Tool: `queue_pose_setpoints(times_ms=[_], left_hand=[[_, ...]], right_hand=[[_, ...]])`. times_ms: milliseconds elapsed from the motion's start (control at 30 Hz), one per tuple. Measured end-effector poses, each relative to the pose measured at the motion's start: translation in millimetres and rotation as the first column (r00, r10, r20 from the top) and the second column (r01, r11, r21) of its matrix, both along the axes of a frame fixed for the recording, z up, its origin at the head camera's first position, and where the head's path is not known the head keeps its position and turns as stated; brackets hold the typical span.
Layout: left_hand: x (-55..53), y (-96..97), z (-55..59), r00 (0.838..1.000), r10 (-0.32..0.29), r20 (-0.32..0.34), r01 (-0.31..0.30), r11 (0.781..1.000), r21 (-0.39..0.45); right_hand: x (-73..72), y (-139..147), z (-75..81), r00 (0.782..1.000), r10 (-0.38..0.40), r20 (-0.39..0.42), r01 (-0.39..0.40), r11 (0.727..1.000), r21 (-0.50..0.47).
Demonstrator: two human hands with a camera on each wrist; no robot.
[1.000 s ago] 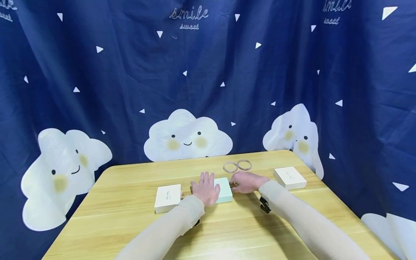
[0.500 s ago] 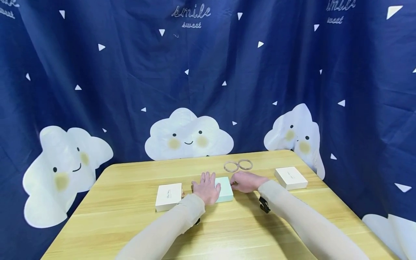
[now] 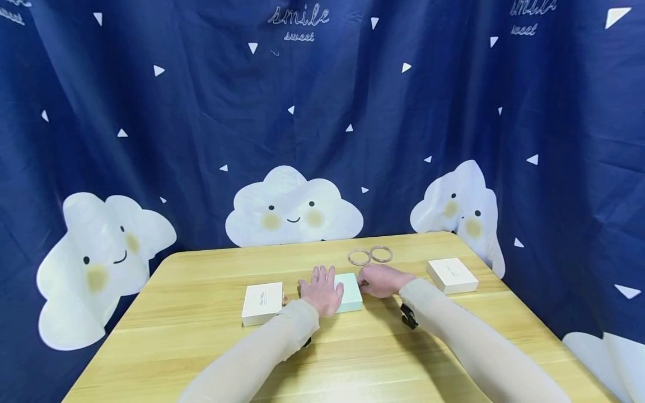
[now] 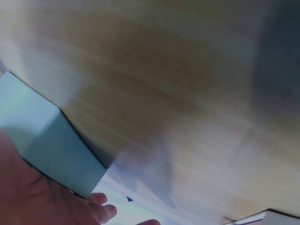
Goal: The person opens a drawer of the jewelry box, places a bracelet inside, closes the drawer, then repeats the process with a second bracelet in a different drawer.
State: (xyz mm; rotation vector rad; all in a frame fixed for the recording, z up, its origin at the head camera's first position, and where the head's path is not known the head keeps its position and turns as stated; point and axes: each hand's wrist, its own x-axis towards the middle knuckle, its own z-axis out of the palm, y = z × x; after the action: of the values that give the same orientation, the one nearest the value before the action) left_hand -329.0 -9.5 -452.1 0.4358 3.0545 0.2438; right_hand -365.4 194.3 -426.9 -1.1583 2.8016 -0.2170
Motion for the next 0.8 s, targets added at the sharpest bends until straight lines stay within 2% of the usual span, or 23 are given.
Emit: queue_pose_setpoints(times_ms=[333, 500, 800], left_hand=[[-4.3, 1.1, -3.8, 1.000, 0.004, -0.009, -0.004, 1.000, 0.000], [-3.7, 1.6, -3.9, 1.000, 0.009, -0.012, -0.009, 1.000, -0.001], [-5.6, 1.3, -4.6, 1.000, 0.008, -0.003, -0.008, 1.000, -0.004]], right_hand=[[-1.5, 6, -1.1, 0.999, -0.005, -0.047, 0.006, 1.000, 0.024], [-2.9, 10, -1.6, 0.999, -0.005, -0.051, 0.006, 1.000, 0.025], [3.7, 16, 5.0, 0.998, -0.048, -0.041, 0.049, 0.998, 0.036]])
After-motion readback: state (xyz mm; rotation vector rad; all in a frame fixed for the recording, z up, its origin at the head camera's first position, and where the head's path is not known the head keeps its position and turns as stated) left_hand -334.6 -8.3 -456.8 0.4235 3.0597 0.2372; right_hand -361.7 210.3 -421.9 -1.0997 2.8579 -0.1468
